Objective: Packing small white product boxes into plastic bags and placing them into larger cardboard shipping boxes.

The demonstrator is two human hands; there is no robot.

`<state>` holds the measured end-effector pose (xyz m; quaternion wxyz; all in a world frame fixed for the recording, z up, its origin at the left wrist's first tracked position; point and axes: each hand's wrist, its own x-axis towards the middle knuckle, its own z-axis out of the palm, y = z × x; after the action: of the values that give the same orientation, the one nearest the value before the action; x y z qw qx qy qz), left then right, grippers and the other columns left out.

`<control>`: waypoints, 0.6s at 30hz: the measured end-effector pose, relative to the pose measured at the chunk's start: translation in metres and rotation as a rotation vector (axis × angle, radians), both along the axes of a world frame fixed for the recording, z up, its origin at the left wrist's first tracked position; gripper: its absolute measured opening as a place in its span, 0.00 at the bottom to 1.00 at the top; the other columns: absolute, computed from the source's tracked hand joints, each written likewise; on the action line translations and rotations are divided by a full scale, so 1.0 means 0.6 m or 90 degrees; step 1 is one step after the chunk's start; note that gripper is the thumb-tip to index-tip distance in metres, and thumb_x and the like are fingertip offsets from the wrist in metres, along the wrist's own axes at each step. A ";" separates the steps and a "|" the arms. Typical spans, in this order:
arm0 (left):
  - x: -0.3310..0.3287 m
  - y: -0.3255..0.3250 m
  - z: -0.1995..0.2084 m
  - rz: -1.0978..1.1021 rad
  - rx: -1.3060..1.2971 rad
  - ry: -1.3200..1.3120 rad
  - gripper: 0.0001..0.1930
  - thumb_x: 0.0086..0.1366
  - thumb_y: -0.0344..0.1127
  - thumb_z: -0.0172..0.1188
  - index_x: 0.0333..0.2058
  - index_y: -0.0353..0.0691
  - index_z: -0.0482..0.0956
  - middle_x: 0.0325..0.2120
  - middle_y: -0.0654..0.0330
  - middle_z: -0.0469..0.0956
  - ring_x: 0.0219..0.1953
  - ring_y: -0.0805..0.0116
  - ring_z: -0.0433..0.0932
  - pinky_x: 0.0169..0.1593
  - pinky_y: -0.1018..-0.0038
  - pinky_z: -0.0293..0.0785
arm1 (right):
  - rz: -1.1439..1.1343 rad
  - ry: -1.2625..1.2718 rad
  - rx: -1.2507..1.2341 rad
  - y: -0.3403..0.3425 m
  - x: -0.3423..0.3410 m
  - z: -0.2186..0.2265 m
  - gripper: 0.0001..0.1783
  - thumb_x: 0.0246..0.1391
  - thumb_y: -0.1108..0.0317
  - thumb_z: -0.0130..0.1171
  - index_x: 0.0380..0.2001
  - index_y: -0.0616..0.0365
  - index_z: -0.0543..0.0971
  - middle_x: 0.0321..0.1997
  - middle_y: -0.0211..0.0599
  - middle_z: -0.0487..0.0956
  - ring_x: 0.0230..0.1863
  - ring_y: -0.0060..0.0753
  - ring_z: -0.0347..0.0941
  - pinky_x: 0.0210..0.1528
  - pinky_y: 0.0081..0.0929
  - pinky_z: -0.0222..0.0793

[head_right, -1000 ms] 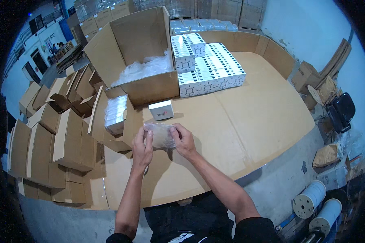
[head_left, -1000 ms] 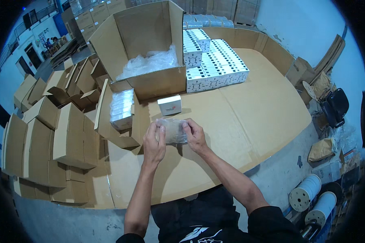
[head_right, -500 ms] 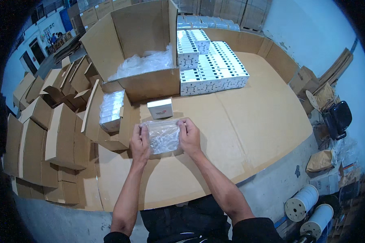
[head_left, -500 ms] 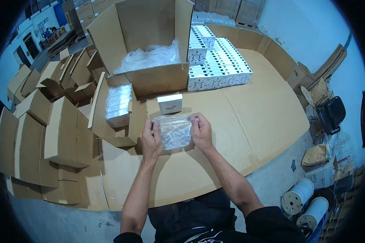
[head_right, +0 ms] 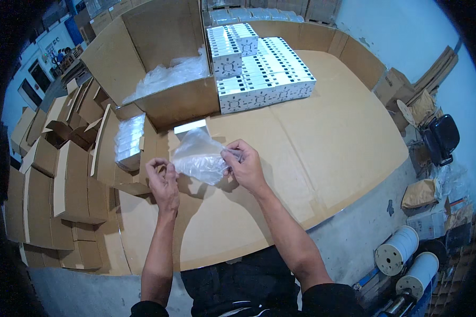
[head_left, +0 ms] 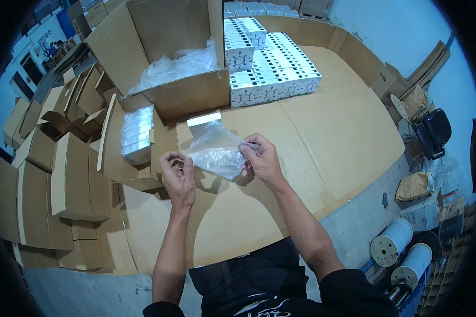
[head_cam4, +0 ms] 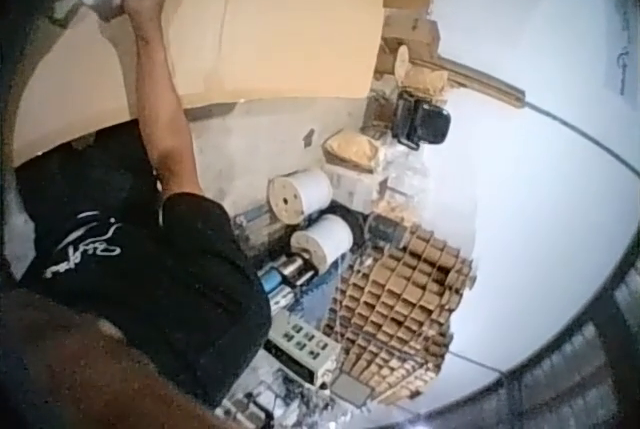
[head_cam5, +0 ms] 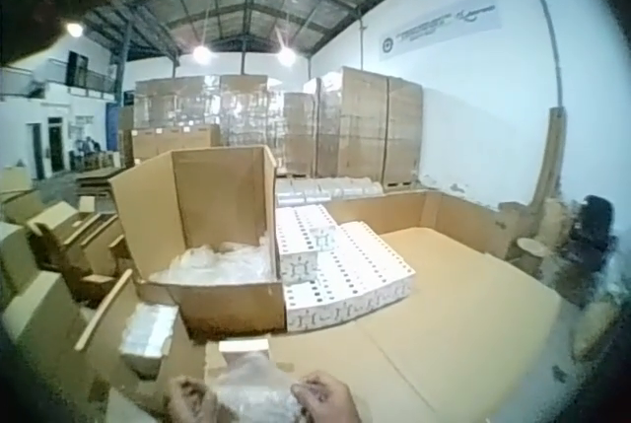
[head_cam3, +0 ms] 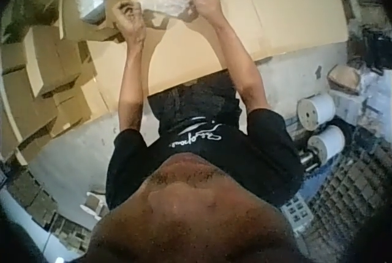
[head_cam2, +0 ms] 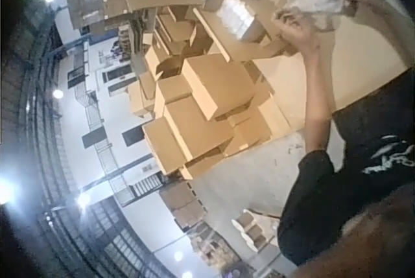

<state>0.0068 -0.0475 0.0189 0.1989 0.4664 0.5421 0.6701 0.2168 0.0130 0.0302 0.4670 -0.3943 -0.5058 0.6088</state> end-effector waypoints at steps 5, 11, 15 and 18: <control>0.018 -0.028 -0.028 -0.082 -0.092 -0.123 0.14 0.68 0.34 0.65 0.42 0.37 0.68 0.30 0.66 0.73 0.29 0.83 0.69 0.32 0.83 0.68 | -0.029 0.086 0.032 -0.011 -0.019 -0.012 0.05 0.65 0.75 0.59 0.39 0.60 0.72 0.30 0.34 0.81 0.26 0.21 0.81 0.24 0.14 0.72; 0.031 -0.020 -0.027 -0.151 -0.140 -0.128 0.13 0.66 0.28 0.65 0.43 0.36 0.70 0.32 0.65 0.75 0.32 0.84 0.74 0.31 0.84 0.74 | 0.021 0.062 0.089 -0.022 -0.037 -0.026 0.05 0.66 0.75 0.58 0.39 0.60 0.72 0.32 0.34 0.81 0.32 0.20 0.80 0.32 0.18 0.76; 0.015 -0.016 -0.026 -0.171 -0.146 -0.211 0.10 0.67 0.25 0.62 0.45 0.33 0.71 0.34 0.62 0.76 0.34 0.79 0.78 0.35 0.80 0.82 | 0.000 0.066 0.070 -0.011 -0.033 -0.037 0.03 0.68 0.74 0.55 0.38 0.59 0.71 0.33 0.29 0.79 0.34 0.16 0.75 0.38 0.18 0.74; 0.003 -0.016 -0.016 -0.172 -0.158 -0.213 0.10 0.67 0.23 0.60 0.45 0.32 0.72 0.35 0.60 0.77 0.34 0.78 0.79 0.36 0.79 0.83 | -0.013 0.097 0.069 -0.008 -0.028 -0.042 0.06 0.71 0.67 0.52 0.38 0.57 0.73 0.35 0.28 0.78 0.36 0.16 0.75 0.41 0.20 0.73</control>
<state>0.0088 -0.0569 0.0090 0.4292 0.3891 0.5127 0.6337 0.1998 0.0083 0.0048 0.5309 -0.3262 -0.4971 0.6039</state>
